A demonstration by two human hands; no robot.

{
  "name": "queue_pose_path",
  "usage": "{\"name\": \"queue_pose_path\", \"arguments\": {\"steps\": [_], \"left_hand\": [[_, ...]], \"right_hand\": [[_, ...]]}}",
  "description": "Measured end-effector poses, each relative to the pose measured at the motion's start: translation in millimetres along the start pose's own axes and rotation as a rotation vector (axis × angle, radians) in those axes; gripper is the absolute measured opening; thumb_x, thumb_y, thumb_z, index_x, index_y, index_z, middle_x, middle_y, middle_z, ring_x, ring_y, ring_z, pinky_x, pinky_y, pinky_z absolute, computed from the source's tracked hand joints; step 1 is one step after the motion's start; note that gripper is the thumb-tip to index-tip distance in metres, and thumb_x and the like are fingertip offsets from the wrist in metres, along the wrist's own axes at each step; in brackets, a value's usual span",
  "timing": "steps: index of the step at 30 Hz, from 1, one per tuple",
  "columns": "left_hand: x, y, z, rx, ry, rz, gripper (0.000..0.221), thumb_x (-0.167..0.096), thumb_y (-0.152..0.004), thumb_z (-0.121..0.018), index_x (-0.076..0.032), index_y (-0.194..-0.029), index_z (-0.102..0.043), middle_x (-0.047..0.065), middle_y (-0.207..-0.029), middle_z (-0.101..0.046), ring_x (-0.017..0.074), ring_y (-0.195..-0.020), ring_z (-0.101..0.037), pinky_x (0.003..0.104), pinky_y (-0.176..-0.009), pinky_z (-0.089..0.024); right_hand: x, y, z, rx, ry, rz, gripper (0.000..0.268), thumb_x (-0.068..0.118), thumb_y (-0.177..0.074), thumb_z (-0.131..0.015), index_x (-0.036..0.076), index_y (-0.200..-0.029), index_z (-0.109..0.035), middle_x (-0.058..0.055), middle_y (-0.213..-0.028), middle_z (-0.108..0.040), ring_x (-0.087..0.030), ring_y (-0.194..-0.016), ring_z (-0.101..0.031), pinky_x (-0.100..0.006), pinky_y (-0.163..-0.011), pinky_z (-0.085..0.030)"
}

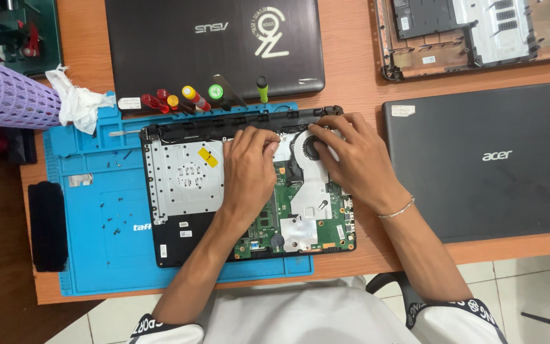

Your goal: The person connects internal ribbon cables to a motherboard inside an open laptop chassis and manages wire routing around the internal cooling fan.

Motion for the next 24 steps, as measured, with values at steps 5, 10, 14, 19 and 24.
{"name": "queue_pose_path", "arguments": {"steps": [5,10,14,19,24], "left_hand": [[-14.0,6.6,2.1,-0.004,-0.126,-0.056,0.011,-0.008,-0.093,-0.068,-0.001,-0.101,-0.067,0.011,-0.096,-0.065,0.0297,-0.093,-0.059,0.044,-0.085,-0.041],[-7.6,-0.1,-3.7,0.041,-0.092,-0.012,0.007,-0.005,-0.096,-0.062,-0.001,-0.100,-0.065,0.012,-0.100,-0.064,0.0313,-0.096,-0.058,0.045,-0.087,-0.041],[2.9,-4.9,-2.8,0.035,0.000,0.048,0.007,-0.005,-0.096,-0.060,-0.001,-0.099,-0.065,0.012,-0.100,-0.065,0.0310,-0.096,-0.059,0.046,-0.088,-0.040],[4.8,-7.5,-5.9,0.029,0.009,0.076,0.006,-0.004,-0.097,-0.060,-0.001,-0.099,-0.065,0.013,-0.098,-0.065,0.0316,-0.095,-0.059,0.046,-0.088,-0.041],[2.1,-13.5,-4.3,-0.016,-0.010,0.050,0.005,-0.001,-0.098,-0.059,0.001,-0.098,-0.064,0.014,-0.099,-0.064,0.0326,-0.094,-0.058,0.046,-0.089,-0.046]], "right_hand": [[-0.8,0.4,-1.2,0.002,-0.005,-0.002,0.029,0.007,-0.089,-0.076,0.004,-0.118,-0.073,-0.008,-0.118,-0.069,-0.029,-0.106,-0.062,-0.041,-0.091,-0.053],[-0.6,0.7,0.0,-0.001,0.000,0.002,0.029,0.007,-0.089,-0.076,0.004,-0.117,-0.073,-0.008,-0.118,-0.069,-0.029,-0.106,-0.061,-0.041,-0.090,-0.053],[-0.4,0.6,-0.3,-0.005,-0.002,0.007,0.029,0.008,-0.089,-0.076,0.003,-0.118,-0.073,-0.008,-0.118,-0.069,-0.030,-0.106,-0.061,-0.041,-0.090,-0.053],[-1.2,1.7,-1.2,-0.006,-0.007,0.006,0.029,0.008,-0.089,-0.076,0.003,-0.117,-0.073,-0.009,-0.118,-0.069,-0.030,-0.106,-0.061,-0.041,-0.090,-0.053],[-0.4,1.9,-0.6,-0.008,-0.005,0.008,0.029,0.008,-0.089,-0.076,0.003,-0.117,-0.072,-0.009,-0.118,-0.069,-0.030,-0.106,-0.061,-0.041,-0.091,-0.053]]}}
Point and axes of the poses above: each hand's wrist, its own y-axis away from the middle knuckle, its own z-axis out of the back of the hand, x = y × z, the point moved 10 cm from there along -y, towards the middle knuckle
